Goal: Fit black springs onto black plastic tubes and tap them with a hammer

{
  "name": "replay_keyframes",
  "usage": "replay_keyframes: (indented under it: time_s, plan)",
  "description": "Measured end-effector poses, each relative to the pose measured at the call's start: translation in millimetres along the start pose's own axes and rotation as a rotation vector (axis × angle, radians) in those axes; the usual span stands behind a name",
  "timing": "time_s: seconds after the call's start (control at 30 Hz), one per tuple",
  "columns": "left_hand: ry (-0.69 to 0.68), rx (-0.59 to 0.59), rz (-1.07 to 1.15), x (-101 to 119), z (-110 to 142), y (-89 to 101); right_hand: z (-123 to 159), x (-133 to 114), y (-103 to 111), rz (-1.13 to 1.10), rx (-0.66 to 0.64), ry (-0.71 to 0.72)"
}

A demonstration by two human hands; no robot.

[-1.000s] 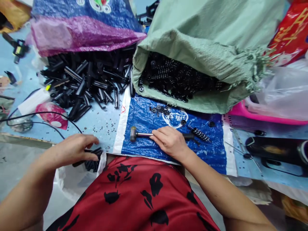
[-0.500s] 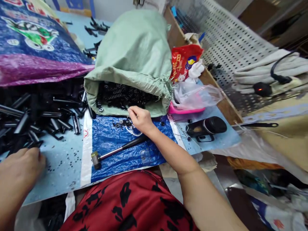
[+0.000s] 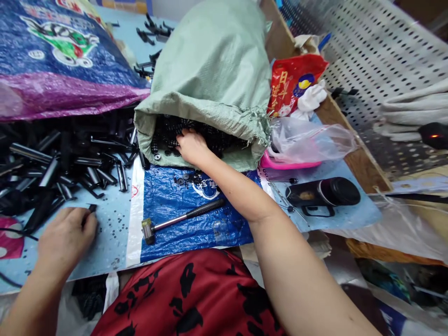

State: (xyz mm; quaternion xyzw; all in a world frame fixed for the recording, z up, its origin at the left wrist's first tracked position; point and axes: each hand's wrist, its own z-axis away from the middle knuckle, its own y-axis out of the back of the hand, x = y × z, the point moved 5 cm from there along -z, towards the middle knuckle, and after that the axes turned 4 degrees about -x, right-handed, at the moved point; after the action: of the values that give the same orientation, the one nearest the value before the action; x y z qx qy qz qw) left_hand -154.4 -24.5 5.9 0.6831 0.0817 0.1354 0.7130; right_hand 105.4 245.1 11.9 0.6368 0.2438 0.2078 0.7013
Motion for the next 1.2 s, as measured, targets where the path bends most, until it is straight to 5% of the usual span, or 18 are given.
replay_keyframes:
  time_s: [0.1,0.23,0.33,0.4,0.5,0.6,0.83,1.03,1.2]
  plan:
    - [-0.05,0.084,0.234,15,-1,-3.9,14,4,2,-0.009,0.028,0.022]
    - [0.125,0.067,0.712,27,-8,-13.4,48,9,3,-0.217,0.13,0.083]
    - [0.238,0.052,1.25,38,-12,-21.3,85,7,-2,-0.731,0.234,0.125]
    - [0.323,-0.006,1.5,48,-11,-26.3,108,-3,-14,-1.202,0.18,0.086]
    - [0.364,-0.15,1.647,71,-8,-28.4,129,-31,-34,-1.753,-0.003,-0.063]
    - [0.294,-0.219,1.68,94,-3,-25.7,132,-54,-40,-2.009,-0.074,-0.21]
    - [0.178,-0.237,1.663,120,6,-23.7,134,-71,-34,-2.101,-0.097,-0.208]
    - [0.055,-0.082,1.442,151,4,-17.5,138,-87,-33,-2.121,0.15,-0.272]
    - [-0.03,-0.075,1.405,164,1,-17.6,142,-80,-25,-1.711,0.213,-0.071]
